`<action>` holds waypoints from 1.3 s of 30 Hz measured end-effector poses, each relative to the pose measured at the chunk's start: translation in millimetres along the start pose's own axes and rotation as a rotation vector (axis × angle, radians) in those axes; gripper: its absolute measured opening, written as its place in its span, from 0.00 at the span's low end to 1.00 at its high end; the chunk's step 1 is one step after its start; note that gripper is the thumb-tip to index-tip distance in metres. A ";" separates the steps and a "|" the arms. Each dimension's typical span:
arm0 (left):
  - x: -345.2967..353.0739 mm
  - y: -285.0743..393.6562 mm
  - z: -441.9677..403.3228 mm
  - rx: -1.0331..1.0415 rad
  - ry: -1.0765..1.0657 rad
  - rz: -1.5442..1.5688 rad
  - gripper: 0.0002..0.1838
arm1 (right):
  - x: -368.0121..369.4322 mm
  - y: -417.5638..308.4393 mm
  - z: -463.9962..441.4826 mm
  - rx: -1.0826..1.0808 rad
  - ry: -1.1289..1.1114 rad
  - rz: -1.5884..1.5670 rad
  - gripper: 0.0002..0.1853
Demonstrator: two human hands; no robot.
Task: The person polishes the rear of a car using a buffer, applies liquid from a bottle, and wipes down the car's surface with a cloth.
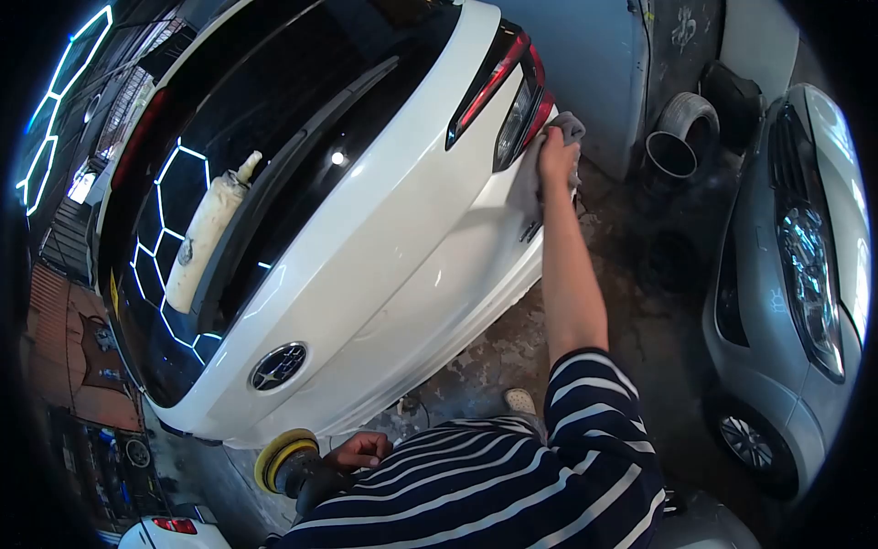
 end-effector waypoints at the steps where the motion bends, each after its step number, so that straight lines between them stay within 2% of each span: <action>1: -3.5 -5.6 2.5 -0.006 -0.007 0.008 0.10 | -4.7 -29.6 44.5 0.029 -0.061 -0.103 0.37; 3: -4.8 -5.6 -2.8 0.080 -0.011 -0.008 0.10 | -12.7 -58.8 146.9 0.064 -0.070 -0.099 0.27; 5: -4.2 -6.3 -8.7 0.081 -0.036 0.050 0.10 | 4.9 -37.3 200.5 -0.532 0.151 -0.290 0.32; 6: -7.9 -5.7 -8.4 0.046 -0.034 0.023 0.10 | 3.2 -18.0 187.5 -0.533 0.160 -0.274 0.32; 8: -8.3 -1.1 -6.1 -0.014 -0.025 -0.045 0.10 | 2.2 14.0 145.5 -0.439 0.024 -0.346 0.29; 9: -5.6 3.0 -5.3 -0.010 -0.019 -0.033 0.10 | -15.9 2.6 124.8 -0.154 -0.198 -0.348 0.29; 11: 0.4 2.3 0.2 -0.052 -0.015 -0.007 0.10 | -22.3 26.5 47.6 -0.260 -0.193 -0.324 0.27; 12: -2.1 -5.4 2.8 -0.035 -0.017 0.003 0.09 | -30.4 35.1 27.6 -0.233 -0.199 -0.299 0.27; 13: -2.7 -9.1 4.8 -0.030 -0.012 0.014 0.09 | -37.9 57.0 9.6 -0.091 -0.164 -0.291 0.27; 15: -3.6 -17.4 15.7 -0.002 0.007 0.028 0.09 | -46.4 129.4 -15.7 0.026 -0.183 -0.145 0.23; 17: -12.0 -32.4 29.1 0.023 0.058 0.004 0.09 | -42.9 109.9 54.4 0.364 -0.061 -0.442 0.24; 19: -5.0 -22.2 33.3 0.043 0.070 0.053 0.12 | -36.0 108.2 111.5 0.455 0.020 -0.601 0.26; 21: -8.8 -25.8 40.5 0.054 0.082 0.013 0.12 | -31.9 105.3 164.1 0.408 -0.050 -0.613 0.24; 22: -8.7 -22.8 42.5 0.043 0.070 0.000 0.12 | -31.0 110.8 186.8 0.286 -0.101 -0.540 0.20; 23: -8.6 -19.7 43.2 0.032 0.052 -0.018 0.12 | -28.3 119.4 211.1 0.302 -0.130 -0.534 0.20; 25: -15.4 -19.0 46.8 0.037 0.034 -0.066 0.12 | -21.9 124.1 257.3 0.192 -0.232 -0.619 0.19; 27: -20.0 -25.5 55.8 0.041 0.006 -0.122 0.13 | -12.6 115.1 318.9 0.155 -0.146 -0.453 0.21; 29: -22.7 -33.5 67.9 0.075 -0.028 -0.149 0.13 | -11.9 119.5 372.7 0.095 -0.262 -0.134 0.25; 31: -23.7 -42.8 85.5 0.087 -0.025 -0.117 0.13 | -0.7 110.2 436.0 0.032 -0.337 -0.154 0.34; 33: -24.0 -56.9 105.1 0.190 0.007 -0.153 0.12 | 6.3 119.7 500.0 -0.149 -0.417 0.129 0.47; 35: -19.0 -71.3 130.7 0.199 0.050 -0.108 0.12 | 8.1 87.9 573.3 -0.364 -0.606 0.189 0.56; 37: -21.1 -86.2 155.1 0.244 0.127 -0.102 0.10 | 13.3 61.4 634.9 -0.335 -0.722 0.019 0.57; 39: -12.9 -83.7 173.8 0.256 0.115 -0.035 0.10 | 12.3 82.8 653.3 -0.499 -0.777 0.243 0.55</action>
Point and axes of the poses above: each hand's wrist, its own z-axis away from the middle knuckle, its own x-axis out of the palm, y = z × x, the point moved 2 cm from there along -z, towards the middle knuckle, and after that the axes turned 1 degree about -z, right-handed, at the moved point
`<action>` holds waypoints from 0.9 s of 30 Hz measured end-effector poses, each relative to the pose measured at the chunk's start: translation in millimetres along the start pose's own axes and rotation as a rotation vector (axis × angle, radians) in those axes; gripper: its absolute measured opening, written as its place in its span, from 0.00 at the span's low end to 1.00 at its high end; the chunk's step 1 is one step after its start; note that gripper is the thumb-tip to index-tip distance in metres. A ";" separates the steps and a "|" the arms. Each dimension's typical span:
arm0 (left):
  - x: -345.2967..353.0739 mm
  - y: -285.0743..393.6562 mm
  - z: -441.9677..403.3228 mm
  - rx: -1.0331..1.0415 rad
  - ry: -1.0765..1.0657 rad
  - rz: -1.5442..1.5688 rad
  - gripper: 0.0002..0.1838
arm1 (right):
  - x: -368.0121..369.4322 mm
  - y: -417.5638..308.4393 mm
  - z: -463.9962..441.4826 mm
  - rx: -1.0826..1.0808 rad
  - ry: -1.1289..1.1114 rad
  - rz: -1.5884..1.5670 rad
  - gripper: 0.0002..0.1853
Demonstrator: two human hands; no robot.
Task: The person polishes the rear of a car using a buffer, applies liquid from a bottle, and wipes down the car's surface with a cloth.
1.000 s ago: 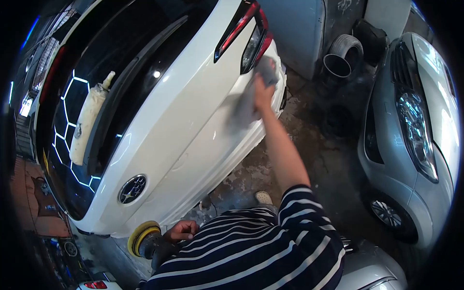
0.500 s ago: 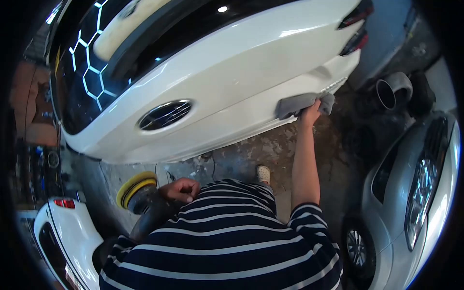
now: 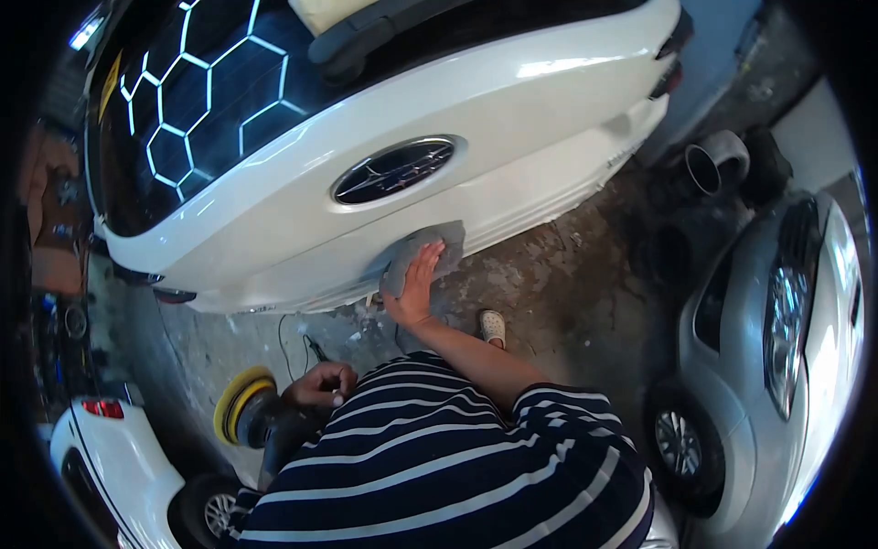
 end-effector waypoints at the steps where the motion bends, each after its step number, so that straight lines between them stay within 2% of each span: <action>1: -0.6 -3.9 8.9 -0.019 0.007 0.029 0.10 | -6.7 -0.1 0.5 0.007 0.023 0.016 0.55; 3: -2.2 -8.6 17.0 -0.029 0.007 0.087 0.10 | -20.1 7.4 -3.8 0.122 -0.083 0.170 0.51; 6: -6.8 -10.1 16.2 -0.048 -0.020 0.097 0.09 | -33.2 14.1 -6.5 0.167 -0.141 0.157 0.49; 10: 3.1 4.1 3.1 -0.126 0.005 0.098 0.09 | -54.5 28.3 -38.9 0.227 -0.024 0.086 0.48; 12: 6.9 3.9 -6.3 -0.102 -0.015 0.107 0.09 | -83.5 70.4 -92.6 0.441 0.581 -0.337 0.46; 14: 7.7 3.9 -16.5 -0.063 -0.023 0.156 0.09 | -122.2 128.7 -135.4 0.520 0.720 -0.439 0.45; 16: 3.8 3.8 -32.0 -0.069 -0.051 0.125 0.08 | -166.9 167.5 -174.9 0.372 0.868 -0.350 0.42; 18: 2.3 9.4 -52.9 -0.060 -0.084 0.096 0.07 | -221.3 195.8 -201.7 0.711 0.698 -0.577 0.48; 20: 4.2 14.0 -74.5 -0.120 -0.104 0.050 0.08 | -266.1 200.7 -236.3 0.659 0.792 -0.898 0.45; 22: 6.8 18.1 -91.9 -0.103 -0.110 0.007 0.08 | -298.3 260.2 -263.0 0.650 0.795 -1.085 0.40; 24: 9.8 18.3 -101.4 -0.137 -0.085 0.014 0.10 | -338.8 398.9 -281.2 0.606 0.804 -1.078 0.38; 25: 12.4 19.6 -105.0 -0.136 -0.076 0.041 0.10 | -366.6 462.0 -324.6 0.499 0.740 -0.980 0.36; 26: 13.5 19.3 -107.1 -0.125 -0.067 0.040 0.10 | -398.6 440.2 -345.0 0.514 0.777 -0.723 0.34; 27: 14.7 18.3 -107.4 -0.148 -0.070 0.076 0.10 | -420.3 344.2 -357.4 0.605 0.722 -0.730 0.34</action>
Point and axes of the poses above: each hand's wrist, its own z-axis away from the middle knuckle, its own x-axis out of the palm, y = z × x, the point moved 2 cm from there along -z, towards the middle knuckle, and after that the axes turned 1 degree about -z, right-handed, at the moved point
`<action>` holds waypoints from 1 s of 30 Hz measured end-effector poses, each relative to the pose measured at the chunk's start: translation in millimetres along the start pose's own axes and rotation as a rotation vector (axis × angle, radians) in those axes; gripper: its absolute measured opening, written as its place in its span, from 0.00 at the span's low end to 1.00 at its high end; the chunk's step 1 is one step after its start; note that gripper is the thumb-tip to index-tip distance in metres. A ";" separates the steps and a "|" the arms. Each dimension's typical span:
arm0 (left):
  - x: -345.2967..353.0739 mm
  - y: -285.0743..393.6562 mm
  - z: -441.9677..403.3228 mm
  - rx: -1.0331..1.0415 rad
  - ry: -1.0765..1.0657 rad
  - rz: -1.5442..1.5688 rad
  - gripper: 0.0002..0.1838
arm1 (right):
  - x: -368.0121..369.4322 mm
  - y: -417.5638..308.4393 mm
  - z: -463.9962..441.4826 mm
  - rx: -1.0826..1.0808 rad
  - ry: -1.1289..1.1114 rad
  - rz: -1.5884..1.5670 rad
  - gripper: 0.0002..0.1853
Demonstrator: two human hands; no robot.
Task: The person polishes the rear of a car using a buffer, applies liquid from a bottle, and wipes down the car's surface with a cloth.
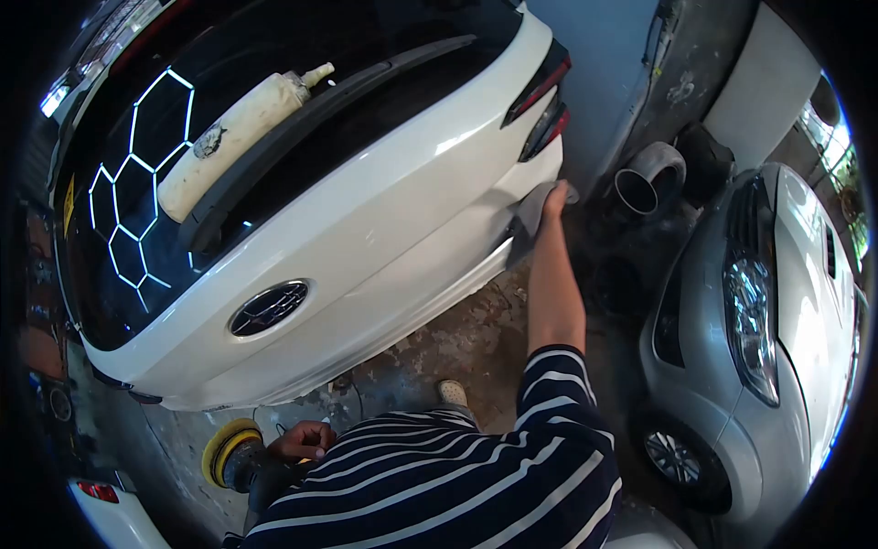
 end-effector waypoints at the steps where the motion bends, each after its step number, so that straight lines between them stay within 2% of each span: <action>1: 1.3 -1.9 2.0 -0.022 -0.004 0.042 0.10 | 26.0 -44.7 35.0 -0.086 0.007 0.000 0.32; 3: -7.9 -11.1 -4.3 0.051 -0.028 0.000 0.10 | 53.1 -86.0 70.6 -0.266 0.057 0.128 0.33; 4: -2.1 -3.9 -5.3 0.119 -0.050 -0.051 0.11 | 65.4 -87.8 85.7 -0.551 0.045 0.313 0.32; 5: -1.1 0.6 -3.1 0.059 0.007 -0.062 0.11 | 65.6 -76.8 115.7 -0.662 0.088 0.412 0.31; 6: -7.9 -8.4 -6.7 0.100 0.044 -0.147 0.10 | 77.1 -64.2 151.5 -0.276 -0.124 -0.088 0.31; 7: -7.1 -5.6 -11.9 0.141 -0.018 -0.146 0.10 | 96.5 -60.0 222.5 -0.117 -0.427 -0.368 0.34; 8: -8.0 -4.1 -11.3 0.079 -0.021 -0.171 0.12 | 100.1 -19.3 243.3 -0.260 -0.513 -0.283 0.38; 9: -7.0 -3.8 -11.6 0.058 -0.049 -0.145 0.13 | 96.9 27.4 265.2 -0.190 -0.351 -0.038 0.40; 10: -7.6 -5.0 -11.7 0.066 -0.070 -0.131 0.13 | 87.8 121.1 261.0 -0.311 -0.270 -0.128 0.38; 11: -7.2 -6.1 -7.6 0.078 -0.040 -0.112 0.13 | 92.3 125.5 287.5 -0.287 -0.299 -0.121 0.38; 13: -6.3 -6.0 2.9 0.094 -0.075 -0.154 0.13 | 104.8 107.9 359.3 -0.669 -0.570 0.159 0.44; 14: -1.6 -10.3 4.1 0.097 -0.043 -0.139 0.13 | 97.6 101.4 377.6 -0.644 -0.595 0.152 0.44; 16: 0.7 -15.4 15.5 0.199 -0.030 -0.115 0.10 | 93.7 96.2 428.5 -1.395 -0.771 0.886 0.54; 17: 1.1 -19.2 23.3 0.209 -0.002 -0.109 0.10 | 82.9 112.9 438.2 -1.394 -0.797 0.864 0.54; 19: 1.1 -29.5 40.5 0.224 0.029 -0.097 0.10 | 77.5 156.8 457.9 -1.754 -1.009 1.212 0.61; 20: 0.8 -36.2 50.6 0.266 0.033 -0.088 0.10 | 82.0 161.7 468.2 -1.770 -1.044 1.176 0.61; 21: -0.3 -45.2 62.0 0.289 0.068 -0.076 0.10 | 94.5 154.5 488.7 -1.351 -1.527 1.456 0.62; 22: 0.9 -53.3 76.0 0.313 0.081 -0.048 0.10 | 101.8 154.2 514.7 -0.825 -1.949 1.688 0.62; 23: 2.8 -61.7 91.7 0.337 0.090 -0.021 0.09 | 107.6 171.5 538.9 -0.850 -1.990 1.677 0.62; 25: 12.2 -74.5 118.2 0.384 0.155 0.007 0.10 | 111.3 211.0 590.8 -1.917 -1.854 1.214 0.64; 26: 14.7 -81.5 130.3 0.410 0.193 0.020 0.10 | 115.4 231.7 614.0 -1.937 -1.885 1.183 0.64; 27: 15.8 -89.3 143.1 0.434 0.221 0.025 0.10 | 128.5 250.5 640.8 -1.343 -2.190 0.907 0.60; 28: 16.2 -98.6 150.6 0.450 0.253 0.005 0.10 | 146.3 262.2 664.5 -0.725 -2.347 0.618 0.57; 29: 21.1 -109.1 163.3 0.463 0.284 -0.013 0.10 | 158.9 267.5 689.2 -0.733 -2.380 0.595 0.57; 30: 27.0 -120.2 179.4 0.500 0.315 0.027 0.10 | 172.2 261.0 718.5 -0.905 -2.344 0.602 0.58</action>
Point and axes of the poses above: each hand's wrist, its own z-axis away from the middle knuckle, its own x-axis out of the palm, y = z × x, the point moved 2 cm from there along -z, towards the middle knuckle, and after that the axes turned 1 degree about -z, right-handed, at the moved point
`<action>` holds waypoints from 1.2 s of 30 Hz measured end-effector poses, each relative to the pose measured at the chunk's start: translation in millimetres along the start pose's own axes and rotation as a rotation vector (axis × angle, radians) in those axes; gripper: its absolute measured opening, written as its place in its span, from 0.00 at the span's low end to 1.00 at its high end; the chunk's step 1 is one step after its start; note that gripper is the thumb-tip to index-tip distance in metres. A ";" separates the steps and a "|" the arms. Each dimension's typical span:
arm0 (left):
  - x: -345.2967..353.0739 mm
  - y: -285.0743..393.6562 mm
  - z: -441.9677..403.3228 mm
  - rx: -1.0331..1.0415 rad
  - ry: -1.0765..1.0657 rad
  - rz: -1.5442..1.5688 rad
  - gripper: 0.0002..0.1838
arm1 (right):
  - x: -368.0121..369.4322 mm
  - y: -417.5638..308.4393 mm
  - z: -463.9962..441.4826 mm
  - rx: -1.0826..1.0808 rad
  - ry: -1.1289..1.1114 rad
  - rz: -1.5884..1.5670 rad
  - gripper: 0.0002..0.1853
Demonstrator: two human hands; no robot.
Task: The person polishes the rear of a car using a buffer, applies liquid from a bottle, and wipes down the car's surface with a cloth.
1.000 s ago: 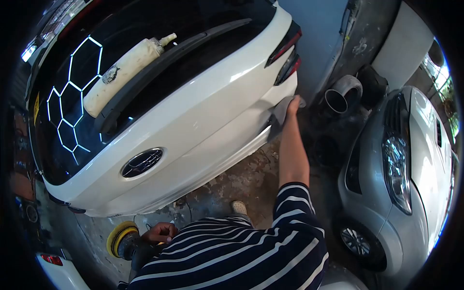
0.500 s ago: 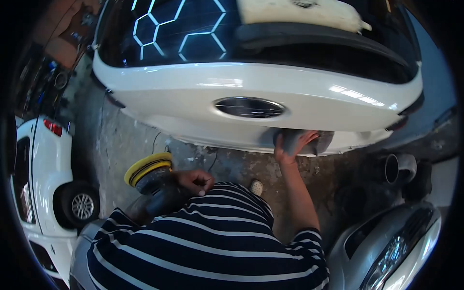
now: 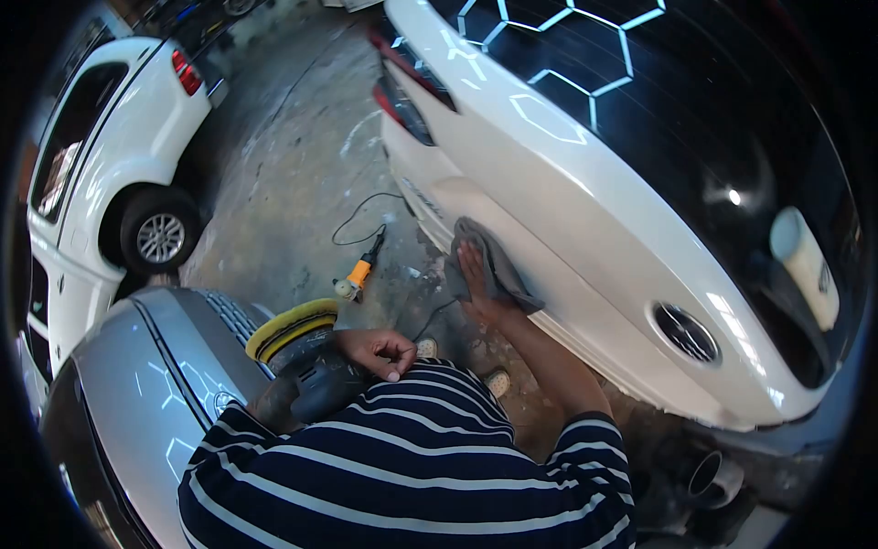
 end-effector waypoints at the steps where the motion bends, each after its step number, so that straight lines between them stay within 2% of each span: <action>1: 2.3 -0.4 19.0 0.014 0.023 0.001 0.10 | 1.5 -9.2 -27.6 -0.030 0.025 0.127 0.59; 2: 4.3 -0.3 38.3 0.031 0.088 0.028 0.09 | 4.4 -16.3 -56.1 -0.110 0.114 0.181 0.61; 3: 4.8 -1.5 56.6 0.046 0.146 0.054 0.09 | 7.5 -21.3 -85.0 -0.123 0.110 0.180 0.61; 4: 2.8 -7.6 74.9 -0.001 0.159 0.083 0.08 | 7.1 -27.7 -114.7 -0.145 0.110 0.101 0.62; 5: 0.2 -16.8 77.5 0.053 0.179 0.078 0.08 | 6.9 -23.7 -133.9 -0.162 0.113 0.016 0.62; 7: 1.9 -19.9 102.0 0.081 0.231 0.132 0.08 | 24.3 -26.7 -188.4 -0.165 0.122 -0.048 0.61; 9: 2.0 -17.5 114.2 0.072 0.233 0.139 0.08 | 66.7 -3.4 -236.5 -0.257 0.242 -0.247 0.55; 10: -0.3 -16.3 119.3 0.064 0.242 0.155 0.08 | 62.0 -6.5 -254.1 -0.240 0.250 -0.241 0.55; 12: -10.9 -18.3 123.5 0.072 0.225 0.137 0.09 | 47.3 -14.5 -275.4 0.118 -0.015 0.295 0.46; 13: -14.7 -17.5 126.5 0.088 0.217 0.113 0.09 | 39.8 -24.6 -276.3 0.148 -0.010 0.296 0.46; 15: -20.9 -15.8 135.3 0.057 0.190 0.106 0.10 | 26.0 -38.9 -264.1 0.255 -0.391 0.331 0.28; 16: -26.3 -12.8 137.4 0.046 0.191 0.089 0.10 | 8.0 -42.8 -244.8 0.297 -0.378 0.334 0.28; 18: -32.8 -1.5 137.6 0.027 0.156 0.083 0.11 | -25.0 -52.1 -178.8 0.149 -0.358 0.263 0.34; 20: -42.9 0.0 134.3 0.035 0.152 0.079 0.12 | -35.2 -15.7 -91.6 -0.001 -0.183 0.288 0.39; 22: -57.6 -0.3 132.1 0.036 0.066 -0.002 0.11 | -78.1 -0.8 -26.7 -0.053 0.068 0.081 0.44; 23: -62.8 2.1 130.9 0.043 0.060 -0.002 0.11 | -119.3 -17.9 -9.5 -0.037 0.154 0.083 0.48; 24: -66.7 4.3 129.4 0.029 0.020 0.024 0.10 | -144.5 -23.9 11.9 0.169 0.092 0.227 0.54; 27: -70.4 1.4 126.3 0.009 -0.030 0.066 0.10 | -146.3 -33.1 3.6 0.201 0.052 0.210 0.55; 29: -79.2 8.9 124.7 0.013 -0.024 0.056 0.10 | -142.0 -31.2 -30.8 0.095 0.043 0.150 0.57; 31: -76.0 13.5 126.1 -0.038 -0.021 0.069 0.12 | -134.7 -51.5 -76.5 -0.168 -0.031 0.046 0.53; 32: -77.2 16.8 126.1 -0.027 -0.028 0.049 0.12 | -125.2 -58.4 -98.7 -0.181 -0.037 0.043 0.53; 34: -78.3 21.2 126.4 -0.017 -0.037 0.025 0.11 | -104.5 -73.5 -145.2 -0.143 0.033 0.247 0.47; 36: -80.8 21.4 125.8 0.000 -0.066 0.012 0.10 | -83.1 -85.3 -188.7 -0.101 0.087 0.261 0.44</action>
Point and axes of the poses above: each hand's wrist, its own z-axis away from the middle knuckle, its own x-axis out of the palm, y = z × x, the point moved 2 cm from there along -z, towards the middle knuckle, and after that the axes turned 1 degree about -z, right-handed, at the moved point
